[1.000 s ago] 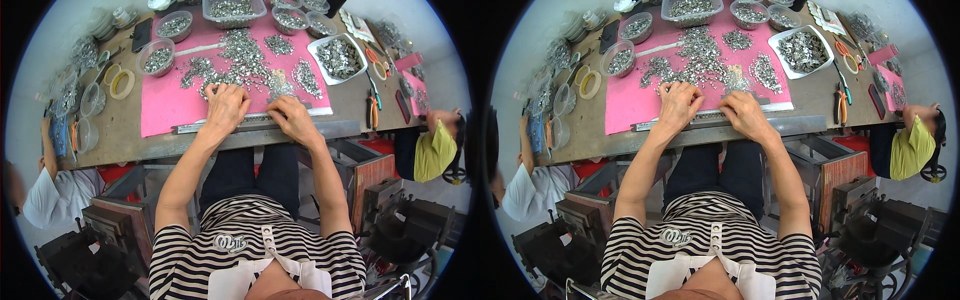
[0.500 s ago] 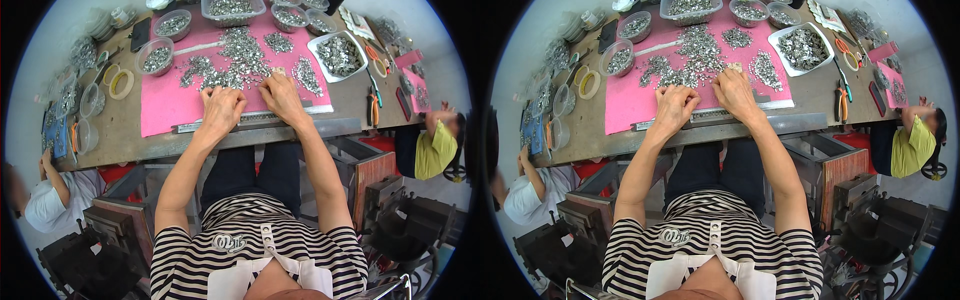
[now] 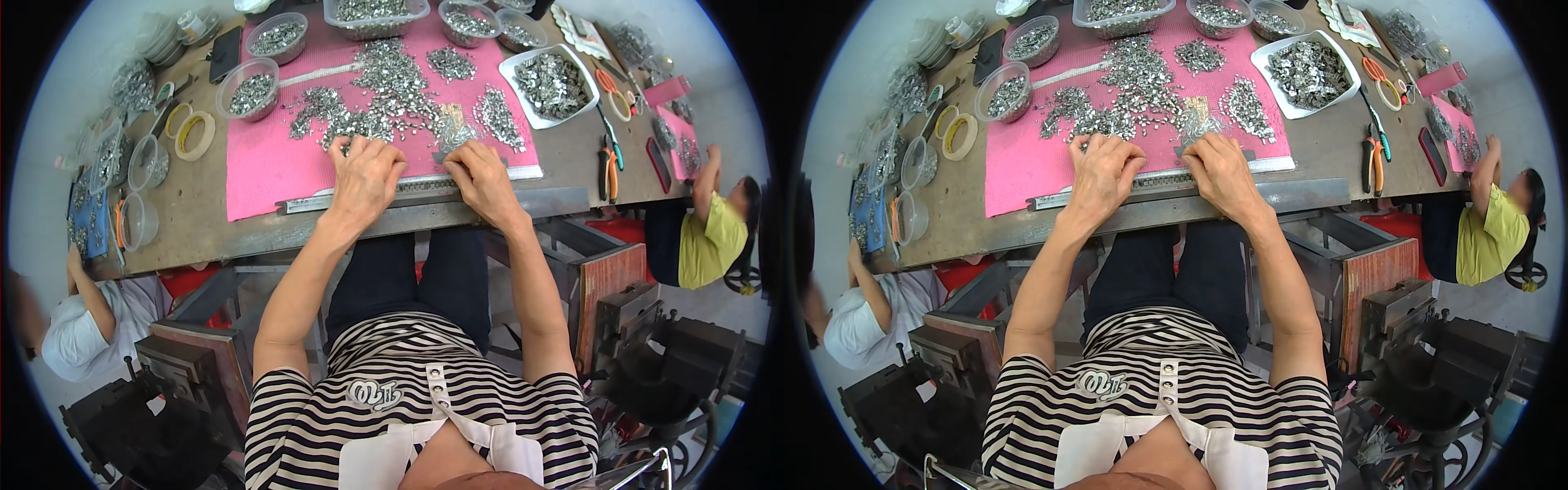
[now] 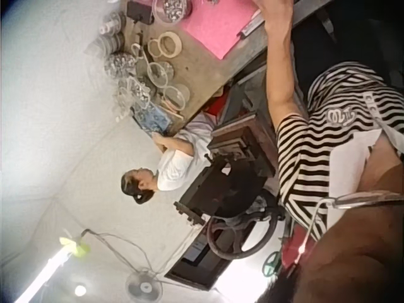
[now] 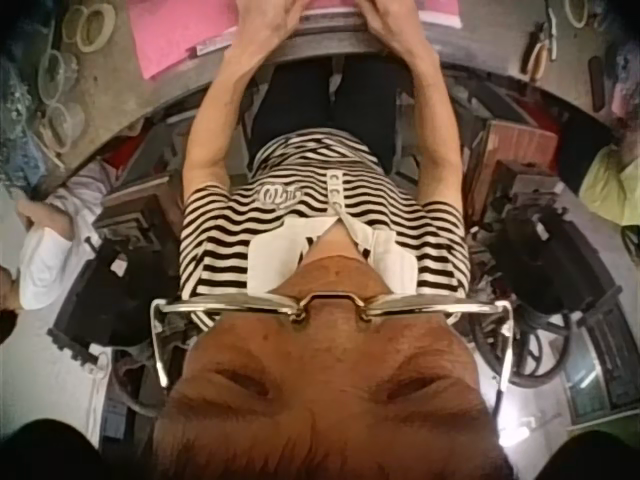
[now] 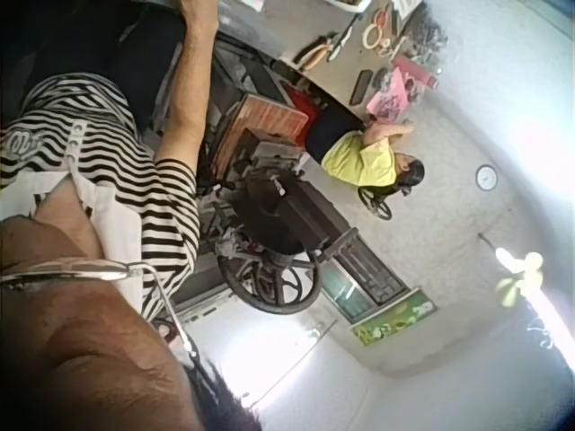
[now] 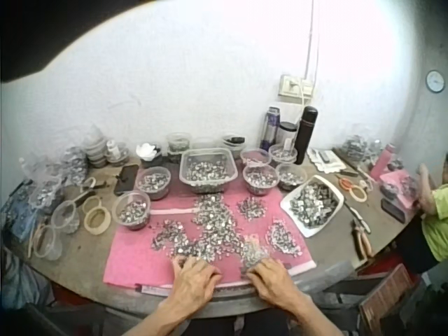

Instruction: The person sits at a workbench and repeatedly picks up small metal components, places them into a metal jig, and presses them with a hand tool. They then remove the assembled pieces and place them into a container. The process is repeated continuously with components from a pile on a pink mat.

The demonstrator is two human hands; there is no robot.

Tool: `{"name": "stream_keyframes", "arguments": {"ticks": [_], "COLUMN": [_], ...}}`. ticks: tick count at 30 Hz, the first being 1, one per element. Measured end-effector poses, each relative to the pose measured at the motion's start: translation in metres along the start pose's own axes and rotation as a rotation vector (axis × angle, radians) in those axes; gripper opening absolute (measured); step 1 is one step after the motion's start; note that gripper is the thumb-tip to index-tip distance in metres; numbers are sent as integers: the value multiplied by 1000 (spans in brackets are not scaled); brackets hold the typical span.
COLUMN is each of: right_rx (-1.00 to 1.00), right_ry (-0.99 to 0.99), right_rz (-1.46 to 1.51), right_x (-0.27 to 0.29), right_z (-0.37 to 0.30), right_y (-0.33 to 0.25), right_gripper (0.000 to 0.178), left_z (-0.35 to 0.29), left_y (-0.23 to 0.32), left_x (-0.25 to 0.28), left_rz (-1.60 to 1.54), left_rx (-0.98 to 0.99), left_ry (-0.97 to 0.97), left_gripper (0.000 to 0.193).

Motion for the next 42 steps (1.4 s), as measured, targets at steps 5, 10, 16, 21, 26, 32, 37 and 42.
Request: {"name": "stream_keyframes", "arguments": {"ticks": [5, 10, 16, 21, 26, 32, 37, 42], "right_rx": [17, -9, -74, -8, 65, 13, -64, -117], "right_ry": [-95, -132, -61, 23, 110, 158, 187, 134], "right_rz": [55, 94, 131, 84, 1, 35, -42, -129], "right_x": [-2, -15, 1, 4, 2, 3, -17, -33], "right_z": [11, 14, -1, -18, -23, -15, 17, 36], "right_y": [-1, 7, 3, -3, -11, -4, 18, 21], "right_gripper": [7, 10, 11, 12, 13, 10, 8, 7], "left_z": [-5, -8, -13, -11, 0, -1, -13, -15], "left_y": [25, 36, 35, 27, 16, 26, 38, 34], "left_x": [-9, -25, -29, -20, -7, -8, -30, -38], "left_rz": [-99, -144, -127, -124, -60, -83, -92, -47], "left_rx": [-61, -90, -102, -51, -8, -49, -69, -83], "left_ry": [24, 24, 38, 74, 110, 55, 30, 78], "left_gripper": [8, 9, 9, 9, 9, 12, 20, 21]}}
Point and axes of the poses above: each hand's wrist, its own z-axis towards the middle knuckle, its own x-axis out of the back of the hand, y = z × x, the point moved 4 cm from there along z, towards the middle knuckle, and after that the axes turned 14 degrees about -z, right-handed, at the moved point
